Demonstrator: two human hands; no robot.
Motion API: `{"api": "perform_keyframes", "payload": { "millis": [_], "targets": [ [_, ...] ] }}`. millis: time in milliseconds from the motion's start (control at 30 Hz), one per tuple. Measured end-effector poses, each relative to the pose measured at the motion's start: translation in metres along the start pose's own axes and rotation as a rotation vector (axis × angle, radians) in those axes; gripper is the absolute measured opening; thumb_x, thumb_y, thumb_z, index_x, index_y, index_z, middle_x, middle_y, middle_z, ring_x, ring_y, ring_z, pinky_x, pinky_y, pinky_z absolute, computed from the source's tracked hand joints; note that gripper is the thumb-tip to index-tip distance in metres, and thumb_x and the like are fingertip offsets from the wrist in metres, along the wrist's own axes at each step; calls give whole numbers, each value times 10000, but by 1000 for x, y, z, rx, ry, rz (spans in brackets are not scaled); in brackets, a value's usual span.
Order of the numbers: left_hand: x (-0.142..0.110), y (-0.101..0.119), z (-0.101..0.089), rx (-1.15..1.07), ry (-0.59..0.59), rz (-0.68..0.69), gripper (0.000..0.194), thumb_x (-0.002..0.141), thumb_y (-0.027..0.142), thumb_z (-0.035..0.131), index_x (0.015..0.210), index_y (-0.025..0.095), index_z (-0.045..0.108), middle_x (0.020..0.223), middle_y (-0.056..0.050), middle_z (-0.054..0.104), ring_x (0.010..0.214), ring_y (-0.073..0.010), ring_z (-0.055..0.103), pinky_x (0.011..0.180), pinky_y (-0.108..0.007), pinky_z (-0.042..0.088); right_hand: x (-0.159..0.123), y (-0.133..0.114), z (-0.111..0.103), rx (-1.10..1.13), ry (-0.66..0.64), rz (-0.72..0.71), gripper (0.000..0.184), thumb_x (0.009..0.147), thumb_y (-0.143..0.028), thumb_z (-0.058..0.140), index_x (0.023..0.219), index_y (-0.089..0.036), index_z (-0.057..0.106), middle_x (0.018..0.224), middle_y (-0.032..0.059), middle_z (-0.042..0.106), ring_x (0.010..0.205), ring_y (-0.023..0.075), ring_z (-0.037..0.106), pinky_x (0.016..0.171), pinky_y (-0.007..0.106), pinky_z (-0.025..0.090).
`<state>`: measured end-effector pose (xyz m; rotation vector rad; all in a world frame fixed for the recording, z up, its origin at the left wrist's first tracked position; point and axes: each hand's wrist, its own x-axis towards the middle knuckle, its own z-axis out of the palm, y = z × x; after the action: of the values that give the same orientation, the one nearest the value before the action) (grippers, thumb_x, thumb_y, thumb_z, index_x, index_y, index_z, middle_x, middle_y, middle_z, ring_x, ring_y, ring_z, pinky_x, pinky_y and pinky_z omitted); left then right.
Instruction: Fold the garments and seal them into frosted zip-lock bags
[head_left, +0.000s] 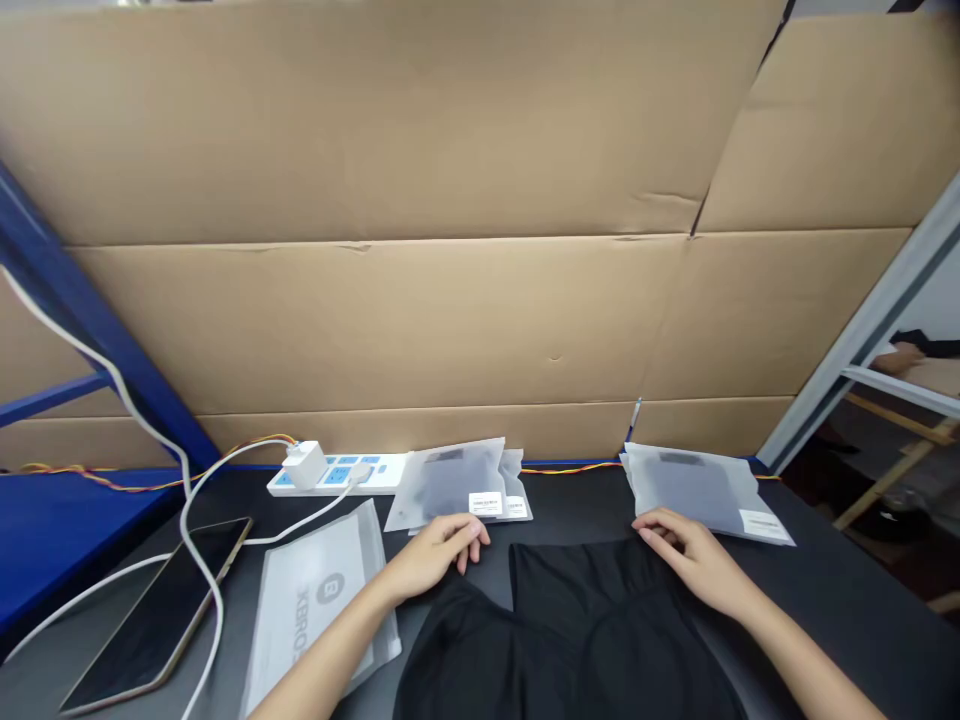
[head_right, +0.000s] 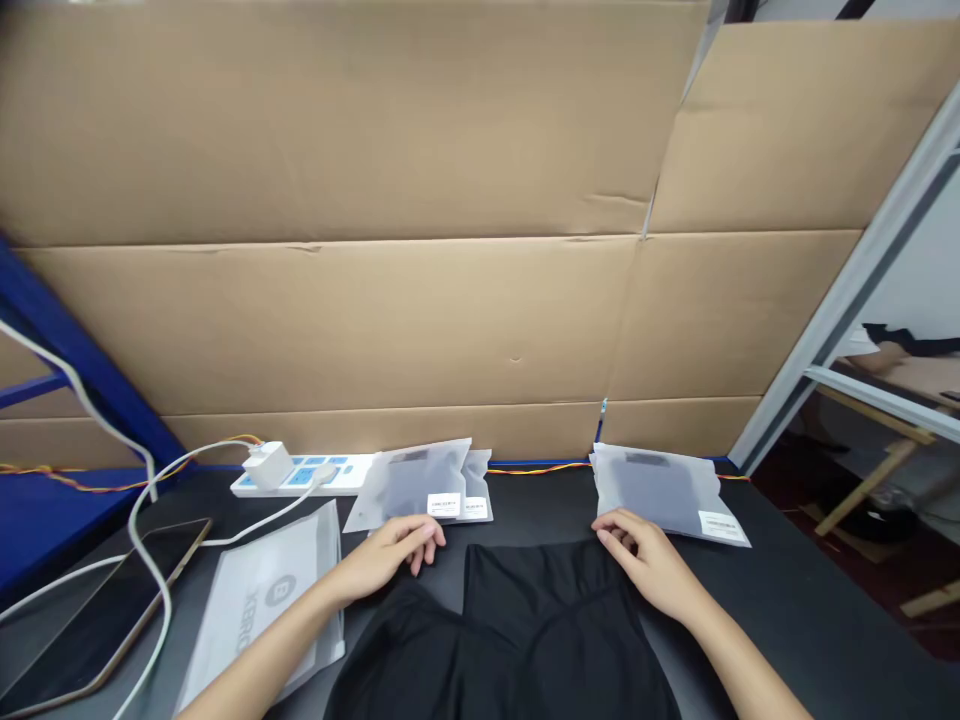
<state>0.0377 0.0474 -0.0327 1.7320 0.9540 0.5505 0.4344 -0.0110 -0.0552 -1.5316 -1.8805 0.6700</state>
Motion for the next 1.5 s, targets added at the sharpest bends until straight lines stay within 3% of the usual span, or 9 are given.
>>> {"api": "perform_keyframes", "payload": {
  "millis": [400,533,733,900,1100,1233,1400,1500],
  "targets": [
    [-2,5,-1,5,-29,-6,411,990,501,451,938,152,662,808,-12,631,681,-143,567,687,-272,431,0,-1,-1,3,5,-3,394,975,-545,441,973,-239,688,979,50,713,847,226,665,777,326,518],
    [-2,6,-1,12,-33,-9,410,987,501,455,940,150,661,810,-15,632,680,-144,567,684,-271,431,0,2,-2,9,39,-5,402,971,-552,429,997,-246,688,1027,58,726,947,255,663,854,347,521],
    [-2,7,-1,38,-27,-21,416,972,531,459,922,168,658,817,-14,639,687,-149,566,701,-276,446,0,11,-3,17,26,14,410,988,-527,373,1040,-246,668,936,50,724,826,238,663,796,358,538],
    [-1,7,1,70,-17,-34,431,959,546,464,868,165,644,800,-14,632,675,-150,563,687,-272,448,1,9,-4,17,20,18,399,978,-531,396,1047,-245,666,1000,61,730,916,261,669,857,378,529],
    [-1,13,5,138,3,-56,431,966,538,432,938,166,648,817,-15,638,664,-148,574,671,-268,451,1,6,-5,5,11,-9,377,988,-526,395,1016,-252,653,1069,57,714,1028,273,646,924,385,488],
    [-6,26,20,271,81,-98,416,952,563,438,953,204,648,869,-30,668,739,-193,612,692,-296,448,0,5,-5,8,-19,11,369,975,-535,421,1029,-249,649,966,50,714,891,249,660,813,363,516],
    [-14,38,56,772,247,-124,415,955,537,448,1223,252,588,1184,-92,649,910,-300,681,716,-352,439,-1,4,-5,-20,-27,-30,287,943,-441,484,982,-226,670,848,32,687,739,204,624,685,321,503],
    [-8,33,68,759,239,-56,314,955,416,488,1201,246,585,1084,-66,677,838,-269,680,682,-324,422,-1,5,-3,-28,-26,-48,245,933,-382,492,986,-219,667,827,22,667,709,185,601,667,306,492]
  ]
}}
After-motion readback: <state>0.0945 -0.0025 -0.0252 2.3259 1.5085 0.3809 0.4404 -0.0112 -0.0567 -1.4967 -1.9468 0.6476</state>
